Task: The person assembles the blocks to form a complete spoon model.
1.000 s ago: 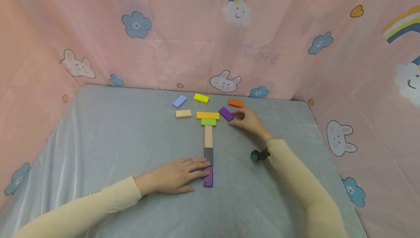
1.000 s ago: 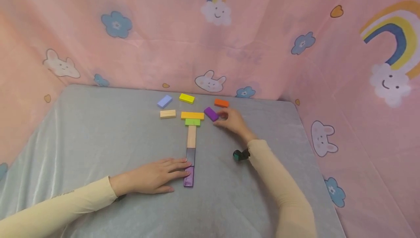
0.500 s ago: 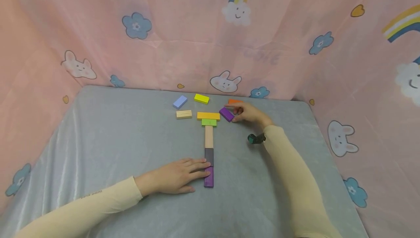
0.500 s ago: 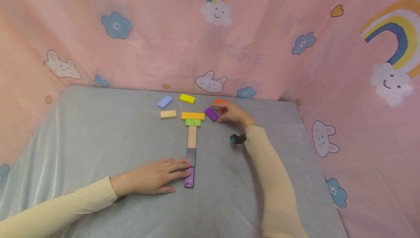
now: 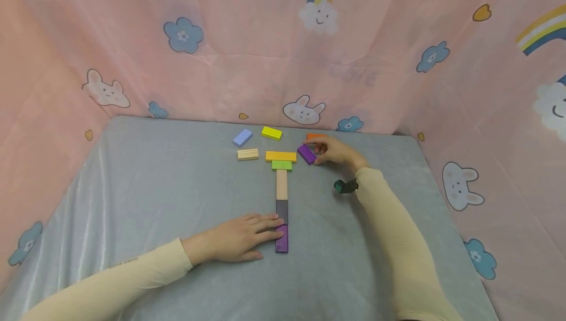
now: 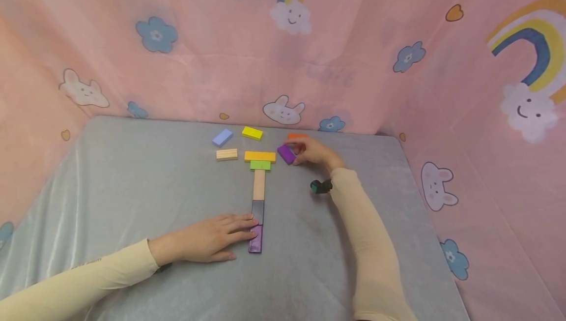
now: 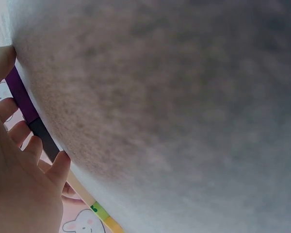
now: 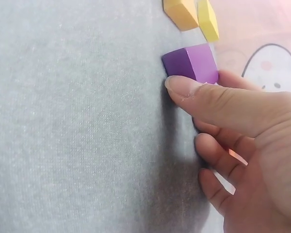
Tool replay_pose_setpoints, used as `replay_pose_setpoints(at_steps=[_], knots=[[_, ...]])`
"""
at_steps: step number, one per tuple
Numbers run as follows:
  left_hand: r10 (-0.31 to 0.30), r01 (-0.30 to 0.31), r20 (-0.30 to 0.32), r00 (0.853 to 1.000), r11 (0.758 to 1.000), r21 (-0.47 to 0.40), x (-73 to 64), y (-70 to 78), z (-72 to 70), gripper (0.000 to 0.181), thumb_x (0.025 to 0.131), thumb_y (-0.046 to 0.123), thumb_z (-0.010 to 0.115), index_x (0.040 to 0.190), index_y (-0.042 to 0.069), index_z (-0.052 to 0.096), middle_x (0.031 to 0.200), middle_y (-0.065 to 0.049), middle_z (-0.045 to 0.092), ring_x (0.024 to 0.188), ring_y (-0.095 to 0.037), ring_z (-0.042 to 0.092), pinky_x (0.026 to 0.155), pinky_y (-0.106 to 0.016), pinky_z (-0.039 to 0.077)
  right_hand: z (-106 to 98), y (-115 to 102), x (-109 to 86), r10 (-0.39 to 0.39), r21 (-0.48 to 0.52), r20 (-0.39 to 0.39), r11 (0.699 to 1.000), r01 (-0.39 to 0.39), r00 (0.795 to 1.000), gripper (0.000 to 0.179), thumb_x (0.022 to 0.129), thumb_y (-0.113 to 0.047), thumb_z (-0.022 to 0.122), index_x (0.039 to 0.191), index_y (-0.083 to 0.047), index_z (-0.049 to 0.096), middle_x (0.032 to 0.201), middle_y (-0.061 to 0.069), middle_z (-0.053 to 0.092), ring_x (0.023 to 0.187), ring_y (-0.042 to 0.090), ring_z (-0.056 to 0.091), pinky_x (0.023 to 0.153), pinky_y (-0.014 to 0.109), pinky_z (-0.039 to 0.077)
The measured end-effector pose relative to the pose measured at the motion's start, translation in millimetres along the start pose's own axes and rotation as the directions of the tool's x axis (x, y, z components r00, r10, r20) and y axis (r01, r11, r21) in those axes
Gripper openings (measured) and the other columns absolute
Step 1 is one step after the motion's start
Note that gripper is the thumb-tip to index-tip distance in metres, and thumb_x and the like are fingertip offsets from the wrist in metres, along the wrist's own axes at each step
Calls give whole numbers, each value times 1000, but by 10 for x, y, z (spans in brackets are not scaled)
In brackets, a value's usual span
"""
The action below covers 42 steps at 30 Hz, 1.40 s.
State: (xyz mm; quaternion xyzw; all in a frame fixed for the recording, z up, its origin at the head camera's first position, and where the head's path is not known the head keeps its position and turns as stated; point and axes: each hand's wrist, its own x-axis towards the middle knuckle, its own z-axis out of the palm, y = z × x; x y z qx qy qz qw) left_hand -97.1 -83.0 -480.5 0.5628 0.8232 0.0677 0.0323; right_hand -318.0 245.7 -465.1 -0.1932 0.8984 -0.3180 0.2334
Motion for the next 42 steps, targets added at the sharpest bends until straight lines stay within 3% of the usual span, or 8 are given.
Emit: replay_pose_setpoints(at_steps=[3,6,11,25,33,42], knots=[[1,-1,-2,1000,1000,2,0,-1,-6,64,99,45,54,154,17,36,163,-5,31,151,-23,32,120,-41,36,-5,-6,-13,21,21,-15,1000,-21,1000,66,83,-10,78,143,-21,53,116,11,58,105,27,52,94,39,48],[0,0,-1,1000,1000,0,-1,0,-7,64,99,45,54,154,17,36,163,-5,31,151,-23,32,120,-41,36,-8,-8,-21,32,61,-31,998,-30,999,68,81,-15,80,143,-20,52,131,11,58,120,30,53,109,48,43],[-4,4,4,1000,1000,-2,-1,3,3,65,99,45,54,154,17,35,163,-5,31,151,-22,31,120,-41,35,15,-17,-4,16,128,-89,992,-5,996,71,79,-22,83,142,-15,51,144,10,54,132,32,50,117,52,37],[-6,6,12,1000,1000,-3,2,8,-8,65,99,46,54,154,17,35,163,-5,31,151,-22,31,120,-39,36,135,-131,114,72,162,-233,986,-34,970,67,77,-31,86,134,-14,56,132,8,61,119,27,57,109,48,46],[3,-3,-1,1000,1000,1,3,-3,12,65,99,46,54,154,17,36,163,-6,32,151,-22,31,120,-39,36,205,-114,171,42,151,-299,989,4,953,65,78,-32,85,134,-12,59,124,10,65,108,27,60,99,43,51],[5,-5,-9,1000,1000,16,7,-5,14,64,99,46,54,153,17,38,162,-6,33,150,-22,34,118,-39,38,231,-111,212,-12,97,-310,994,45,951,64,77,-31,85,133,-11,61,119,10,66,95,22,56,86,31,49]])
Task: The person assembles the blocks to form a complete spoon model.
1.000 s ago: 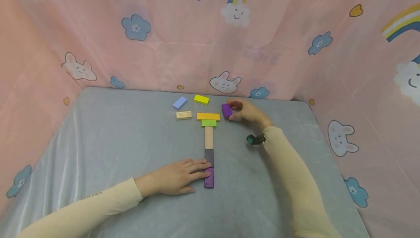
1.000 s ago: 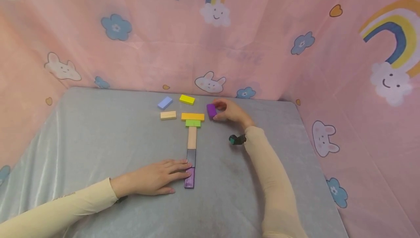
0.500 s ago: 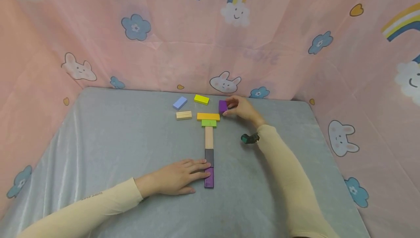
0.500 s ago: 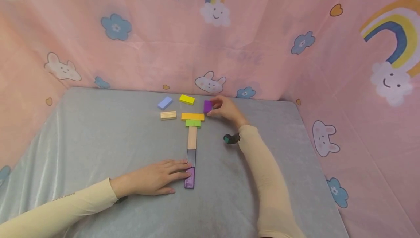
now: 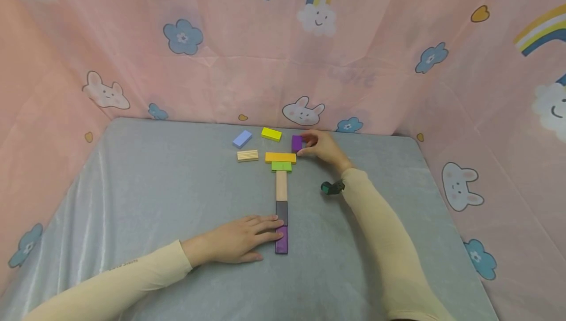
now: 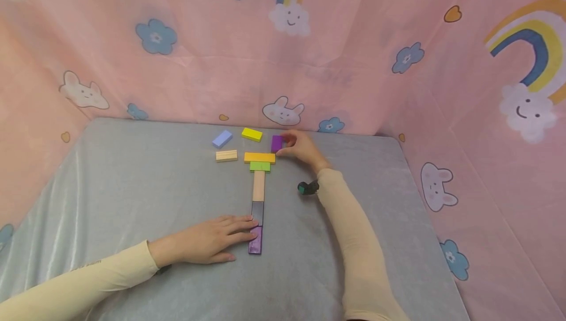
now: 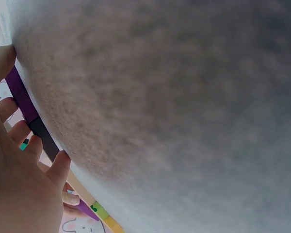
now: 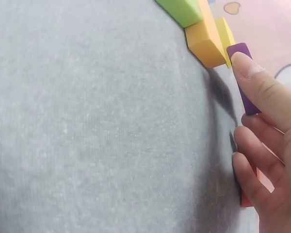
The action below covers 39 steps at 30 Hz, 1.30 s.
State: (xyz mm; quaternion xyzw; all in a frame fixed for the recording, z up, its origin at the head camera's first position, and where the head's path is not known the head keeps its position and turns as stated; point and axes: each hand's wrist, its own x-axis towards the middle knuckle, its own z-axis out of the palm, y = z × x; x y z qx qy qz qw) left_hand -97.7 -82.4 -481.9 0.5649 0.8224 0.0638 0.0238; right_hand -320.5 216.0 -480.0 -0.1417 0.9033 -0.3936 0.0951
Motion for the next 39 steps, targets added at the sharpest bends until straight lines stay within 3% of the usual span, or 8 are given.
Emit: replay_pose_setpoints(at_steps=[18,39], knots=[[-8,8,9,1000,1000,-23,-3,-6,27,64,99,46,53,154,17,36,163,-5,30,151,-22,31,120,-39,36,15,-29,40,-9,-56,45,998,12,999,65,78,-31,84,135,-12,59,128,8,64,89,22,51,79,27,45],[2,-2,-7,1000,1000,4,-7,-5,16,64,99,46,53,154,17,36,163,-5,31,151,-21,32,119,-38,37,19,-61,22,40,-93,103,995,-31,994,64,82,-25,81,140,-15,54,135,7,59,103,25,49,91,34,47]])
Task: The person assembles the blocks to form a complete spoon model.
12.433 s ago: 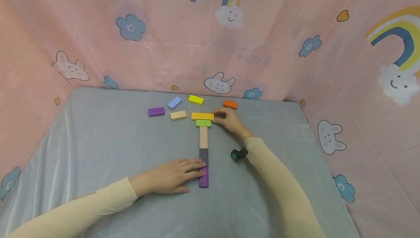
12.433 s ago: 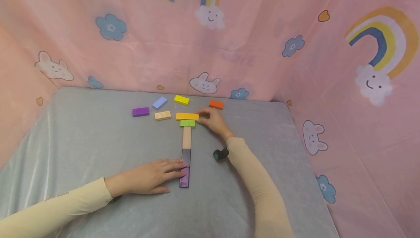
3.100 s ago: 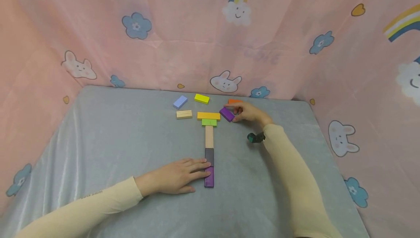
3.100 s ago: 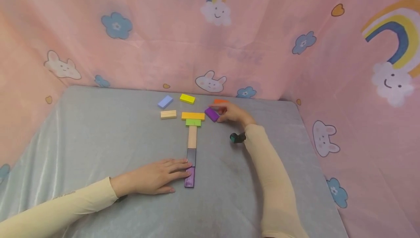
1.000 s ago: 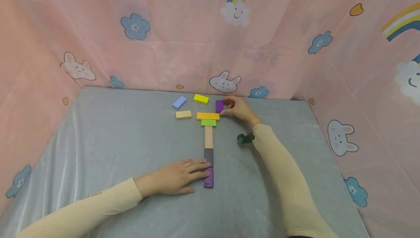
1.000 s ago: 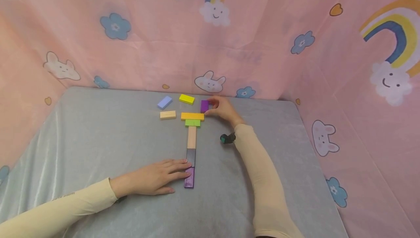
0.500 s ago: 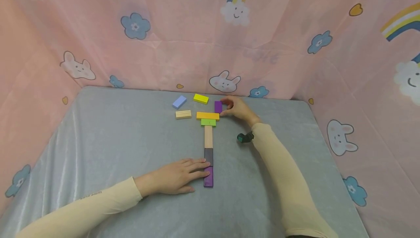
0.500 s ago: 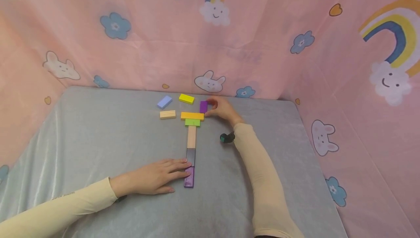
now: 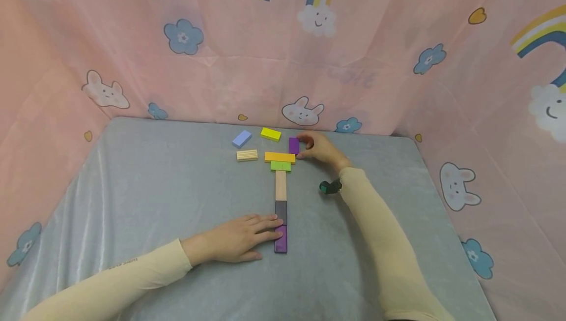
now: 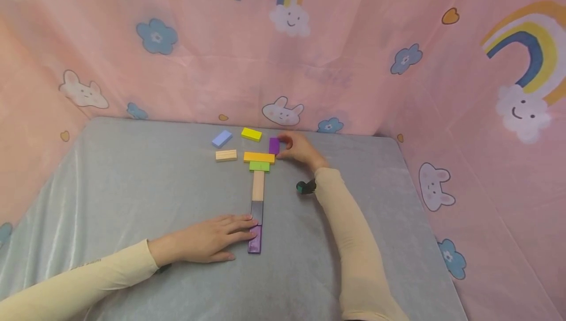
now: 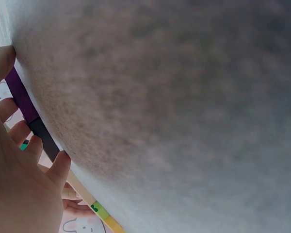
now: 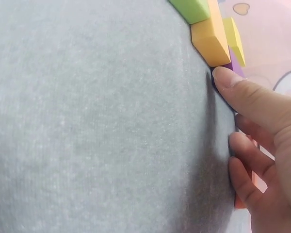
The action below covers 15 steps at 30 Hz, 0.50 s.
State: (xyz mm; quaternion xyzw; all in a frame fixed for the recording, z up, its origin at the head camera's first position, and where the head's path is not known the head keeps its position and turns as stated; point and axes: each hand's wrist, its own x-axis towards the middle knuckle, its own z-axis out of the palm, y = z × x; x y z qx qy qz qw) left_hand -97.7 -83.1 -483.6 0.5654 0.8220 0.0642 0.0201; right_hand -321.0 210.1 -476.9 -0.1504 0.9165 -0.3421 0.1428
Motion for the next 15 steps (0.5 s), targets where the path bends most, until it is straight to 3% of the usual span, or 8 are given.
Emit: replay_pose_setpoints(at_steps=[10,15], knots=[[-9,10,17,1000,1000,-21,1,12,-20,63,99,46,53,154,17,36,163,-5,31,151,-21,31,119,-38,37,-5,-12,-28,0,13,3,1000,0,1000,66,82,-25,82,140,-15,53,137,7,58,105,24,49,95,36,47],[-11,11,17,1000,1000,-19,6,9,-11,64,99,46,54,153,17,37,163,-5,31,151,-21,31,120,-38,36,-72,34,-79,-14,112,-32,994,17,999,60,84,-20,79,139,-15,55,135,8,60,96,22,53,80,28,47]])
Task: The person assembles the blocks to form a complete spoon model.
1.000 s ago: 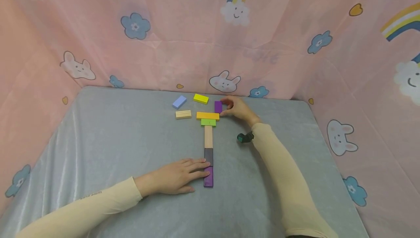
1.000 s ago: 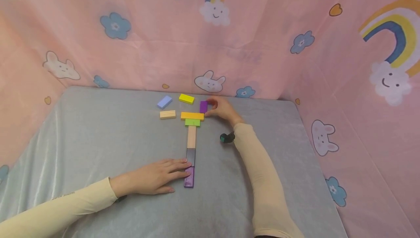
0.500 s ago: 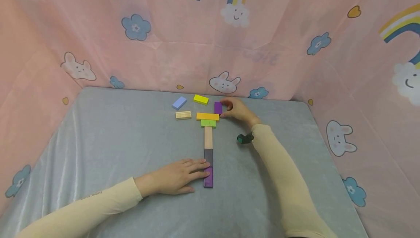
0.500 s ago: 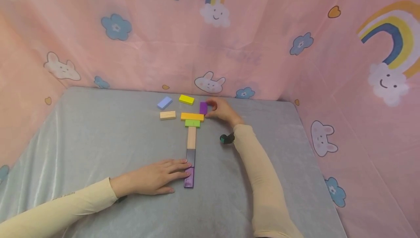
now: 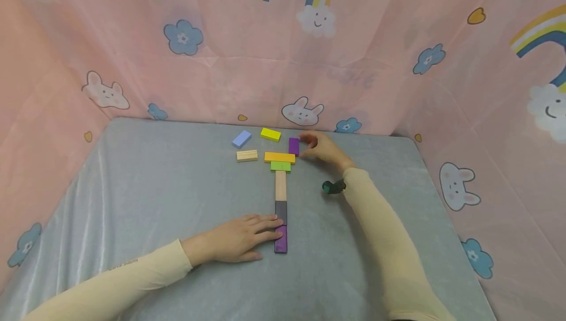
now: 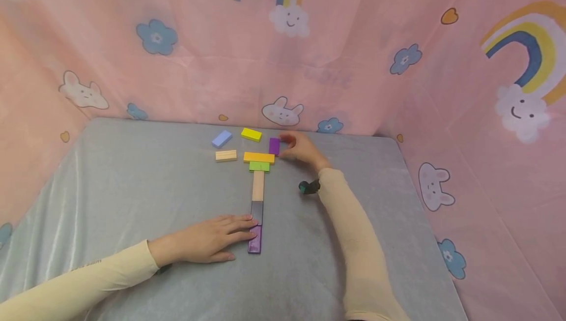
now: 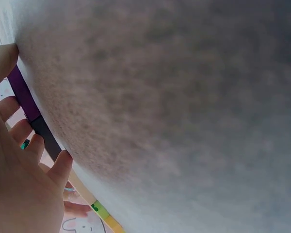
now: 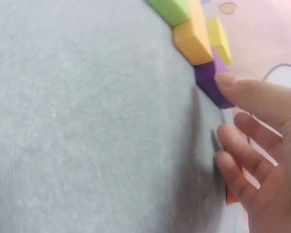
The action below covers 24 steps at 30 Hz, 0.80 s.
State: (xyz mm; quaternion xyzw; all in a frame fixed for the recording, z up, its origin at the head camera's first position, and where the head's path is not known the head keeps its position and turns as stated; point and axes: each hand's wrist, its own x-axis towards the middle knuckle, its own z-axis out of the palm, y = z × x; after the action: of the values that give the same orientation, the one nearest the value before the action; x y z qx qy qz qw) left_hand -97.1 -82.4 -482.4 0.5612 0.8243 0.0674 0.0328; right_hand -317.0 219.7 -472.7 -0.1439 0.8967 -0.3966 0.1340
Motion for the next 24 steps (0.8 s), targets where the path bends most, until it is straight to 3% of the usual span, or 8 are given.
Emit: replay_pose_setpoints(at_steps=[3,5,11,15,24], knots=[[0,0,-2,1000,1000,2,2,1,3,64,99,46,54,153,17,37,163,-5,31,151,-21,31,120,-38,36,-78,61,-35,-27,60,-75,998,31,997,52,87,-15,75,136,-12,58,129,12,62,88,23,54,68,26,46],[1,-1,-4,1000,1000,3,3,5,-3,64,99,45,54,153,17,37,163,-5,32,151,-21,31,120,-38,36,-132,108,-68,-21,87,-140,996,34,990,48,88,-17,74,133,-12,61,126,12,62,89,23,55,67,26,47],[2,-2,-13,1000,1000,4,1,12,-23,63,99,45,55,152,16,39,162,-6,34,150,-22,33,119,-38,37,-266,288,-145,-17,74,-284,996,39,959,47,87,-22,77,129,-8,64,128,17,62,111,30,56,95,43,50],[4,-4,-17,1000,1000,5,-1,13,-22,63,98,44,56,152,16,39,161,-6,35,150,-23,34,118,-39,38,-304,366,-194,-20,78,-303,996,46,953,49,87,-18,76,130,-3,61,130,21,60,119,36,54,106,51,46],[-24,25,14,1000,998,-49,9,23,-41,64,98,45,57,152,17,38,163,-4,32,151,-22,31,120,-40,35,-199,366,-337,-44,21,-289,998,52,956,49,89,-21,74,134,-6,60,131,18,60,120,34,55,106,51,47]])
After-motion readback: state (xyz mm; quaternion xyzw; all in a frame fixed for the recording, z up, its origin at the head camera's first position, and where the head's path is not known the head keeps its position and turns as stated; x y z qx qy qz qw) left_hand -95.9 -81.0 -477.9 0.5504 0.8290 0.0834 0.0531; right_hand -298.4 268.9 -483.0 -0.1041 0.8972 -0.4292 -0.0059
